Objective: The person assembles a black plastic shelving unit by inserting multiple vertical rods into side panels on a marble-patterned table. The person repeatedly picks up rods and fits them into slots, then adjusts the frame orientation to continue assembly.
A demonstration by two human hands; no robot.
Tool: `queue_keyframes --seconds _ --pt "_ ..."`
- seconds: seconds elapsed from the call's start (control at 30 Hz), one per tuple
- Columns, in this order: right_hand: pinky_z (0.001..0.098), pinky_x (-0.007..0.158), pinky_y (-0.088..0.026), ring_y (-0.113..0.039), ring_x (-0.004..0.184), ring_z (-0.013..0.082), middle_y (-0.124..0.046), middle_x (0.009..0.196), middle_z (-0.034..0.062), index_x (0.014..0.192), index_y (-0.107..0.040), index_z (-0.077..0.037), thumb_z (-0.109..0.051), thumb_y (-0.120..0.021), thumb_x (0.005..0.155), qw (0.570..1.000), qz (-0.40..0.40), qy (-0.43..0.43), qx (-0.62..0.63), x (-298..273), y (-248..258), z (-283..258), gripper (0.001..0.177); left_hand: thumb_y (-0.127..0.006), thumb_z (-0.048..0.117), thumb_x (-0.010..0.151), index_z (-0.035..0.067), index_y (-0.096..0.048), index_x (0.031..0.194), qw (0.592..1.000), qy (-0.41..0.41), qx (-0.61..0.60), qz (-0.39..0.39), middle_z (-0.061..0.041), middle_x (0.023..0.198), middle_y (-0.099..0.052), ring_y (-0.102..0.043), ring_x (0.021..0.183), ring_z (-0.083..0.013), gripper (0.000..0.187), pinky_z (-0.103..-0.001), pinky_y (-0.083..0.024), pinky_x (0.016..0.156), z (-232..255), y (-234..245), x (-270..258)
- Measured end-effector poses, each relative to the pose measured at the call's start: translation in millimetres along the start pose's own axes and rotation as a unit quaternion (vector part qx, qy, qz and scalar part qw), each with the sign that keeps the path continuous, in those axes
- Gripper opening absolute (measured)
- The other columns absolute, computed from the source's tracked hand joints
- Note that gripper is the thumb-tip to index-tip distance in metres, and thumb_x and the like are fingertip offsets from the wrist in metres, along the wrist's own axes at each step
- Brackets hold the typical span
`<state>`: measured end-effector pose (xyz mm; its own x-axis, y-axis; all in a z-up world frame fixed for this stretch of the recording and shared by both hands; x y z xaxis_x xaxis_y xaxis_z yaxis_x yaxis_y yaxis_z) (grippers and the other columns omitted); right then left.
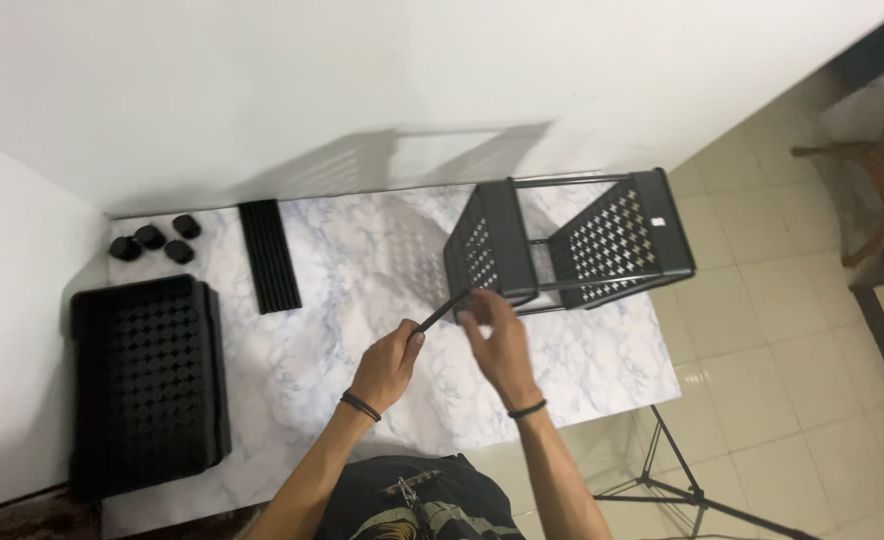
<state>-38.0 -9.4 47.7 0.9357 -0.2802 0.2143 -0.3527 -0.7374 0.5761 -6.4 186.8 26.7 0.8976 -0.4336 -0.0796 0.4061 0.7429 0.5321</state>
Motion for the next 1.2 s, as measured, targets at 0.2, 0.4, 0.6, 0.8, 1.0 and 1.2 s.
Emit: queue_keyframes --seconds 0.2,0.4,0.6,0.8,1.0,1.2 --pt "0.0477 0.106 -0.047 -0.054 0.128 0.0383 -0.055 0.139 0.0182 0.138 -0.055 -0.007 -0.014 -0.085 0.078 0.968 0.025 0.172 -0.179 22 82 -19 0.068 -0.044 0.037 0.106 0.009 -0.059 0.101 0.998 -0.019 0.054 -0.037 -0.015 0.069 -0.066 -0.067 0.068 -0.0380 0.032 -0.049 -0.050 0.062 9 -6 19" --pt "0.0528 0.121 -0.030 -0.036 0.146 0.0393 -0.034 0.159 0.0203 0.153 -0.038 -0.009 -0.027 -0.094 0.059 0.941 -0.101 0.211 -0.242 54 82 -18 0.110 -0.046 0.036 0.105 0.009 -0.058 0.100 0.990 -0.085 0.097 -0.050 -0.012 0.070 -0.067 -0.067 0.065 -0.0351 0.030 -0.048 -0.051 0.057 15 1 30" --pt "0.0523 0.123 -0.025 -0.031 0.149 0.0351 -0.032 0.161 0.0162 0.153 -0.036 -0.010 -0.032 -0.095 0.051 0.934 -0.112 0.197 -0.278 62 70 -13 0.120 -0.045 0.035 0.106 0.008 -0.057 0.098 0.981 -0.103 0.143 -0.082 -0.010 0.068 -0.065 -0.067 0.061 -0.0320 0.030 -0.044 -0.051 0.054 16 11 37" --pt "0.0477 0.124 -0.030 -0.033 0.150 0.0336 -0.036 0.162 0.0143 0.155 -0.038 -0.013 -0.028 -0.094 0.055 0.929 -0.101 0.215 -0.285 60 67 -6 0.115 -0.045 0.035 0.106 0.008 -0.057 0.096 0.975 -0.125 0.164 -0.079 -0.009 0.068 -0.065 -0.067 0.061 -0.0313 0.031 -0.044 -0.051 0.053 17 16 41" --pt "0.0472 0.121 -0.034 -0.033 0.149 0.0344 -0.039 0.159 0.0117 0.153 -0.042 -0.015 -0.025 -0.094 0.055 0.932 -0.093 0.213 -0.280 59 64 -6 0.111 -0.045 0.035 0.106 0.009 -0.057 0.097 0.969 -0.126 0.191 -0.090 -0.010 0.068 -0.066 -0.067 0.060 -0.0298 0.030 -0.042 -0.052 0.052 20 20 47" --pt "0.0464 0.121 -0.036 -0.033 0.150 0.0346 -0.039 0.160 0.0113 0.154 -0.041 -0.014 -0.024 -0.093 0.057 0.932 -0.097 0.208 -0.279 60 64 -6 0.110 -0.047 0.036 0.105 0.009 -0.060 0.101 0.962 -0.151 0.215 -0.075 -0.009 0.072 -0.069 -0.068 0.060 -0.0288 0.031 -0.041 -0.052 0.052 25 28 51"
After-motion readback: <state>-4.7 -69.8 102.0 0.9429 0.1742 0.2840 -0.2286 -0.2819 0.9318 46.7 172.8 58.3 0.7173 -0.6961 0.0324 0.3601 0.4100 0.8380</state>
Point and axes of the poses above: each hand's wrist, its own x-axis towards the middle knuckle, its own y-axis out of the back of the hand, z = x × y, the point moved 2 cm from there along x, towards the middle knuckle
